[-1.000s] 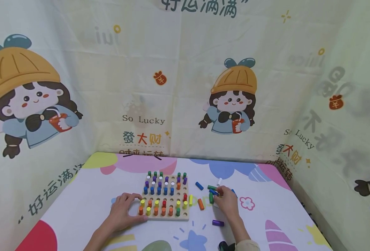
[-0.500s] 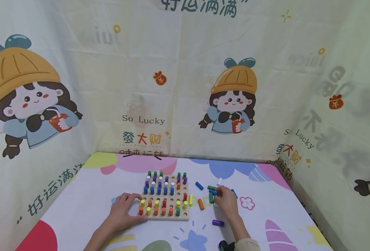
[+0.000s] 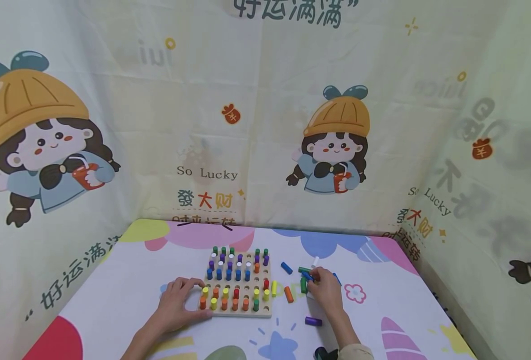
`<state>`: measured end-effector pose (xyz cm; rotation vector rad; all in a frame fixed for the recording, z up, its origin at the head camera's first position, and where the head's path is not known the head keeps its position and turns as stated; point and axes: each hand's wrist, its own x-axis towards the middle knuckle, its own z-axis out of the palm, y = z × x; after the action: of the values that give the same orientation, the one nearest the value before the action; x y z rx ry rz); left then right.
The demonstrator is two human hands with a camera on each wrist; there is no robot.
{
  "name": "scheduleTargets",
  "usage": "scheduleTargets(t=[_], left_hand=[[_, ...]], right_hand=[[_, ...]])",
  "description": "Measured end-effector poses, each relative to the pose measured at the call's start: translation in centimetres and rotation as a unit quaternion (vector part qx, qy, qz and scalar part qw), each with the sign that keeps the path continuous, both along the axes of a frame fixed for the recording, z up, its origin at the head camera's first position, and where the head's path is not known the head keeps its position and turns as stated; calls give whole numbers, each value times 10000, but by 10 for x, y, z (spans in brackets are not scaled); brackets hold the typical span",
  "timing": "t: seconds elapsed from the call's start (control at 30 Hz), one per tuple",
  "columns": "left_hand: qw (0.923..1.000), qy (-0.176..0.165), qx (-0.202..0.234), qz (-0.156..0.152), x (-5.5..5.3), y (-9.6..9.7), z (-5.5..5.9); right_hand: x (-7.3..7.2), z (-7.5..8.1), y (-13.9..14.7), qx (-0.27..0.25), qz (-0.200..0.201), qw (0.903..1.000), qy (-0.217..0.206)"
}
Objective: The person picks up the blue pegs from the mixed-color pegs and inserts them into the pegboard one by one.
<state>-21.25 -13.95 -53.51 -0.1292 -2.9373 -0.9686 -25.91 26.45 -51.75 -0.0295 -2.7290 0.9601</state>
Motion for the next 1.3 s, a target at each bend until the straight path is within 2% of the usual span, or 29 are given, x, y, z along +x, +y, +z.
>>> scheduleTargets(t=[0.47, 0.63, 1.1, 1.3], left_hand=[[10000, -70, -15, 12, -1, 2, 4], [10000, -37, -14, -3, 0, 1, 3], [10000, 24, -9, 7, 0, 1, 1], [10000, 25, -22, 10, 0, 1, 1]], right_hand=[[5, 3, -4, -383, 47, 9988, 310], [8, 4, -9, -554, 53, 9981, 274], [12, 8, -29, -838, 369, 9944, 531], [11, 8, -38, -950, 416, 9940, 339]])
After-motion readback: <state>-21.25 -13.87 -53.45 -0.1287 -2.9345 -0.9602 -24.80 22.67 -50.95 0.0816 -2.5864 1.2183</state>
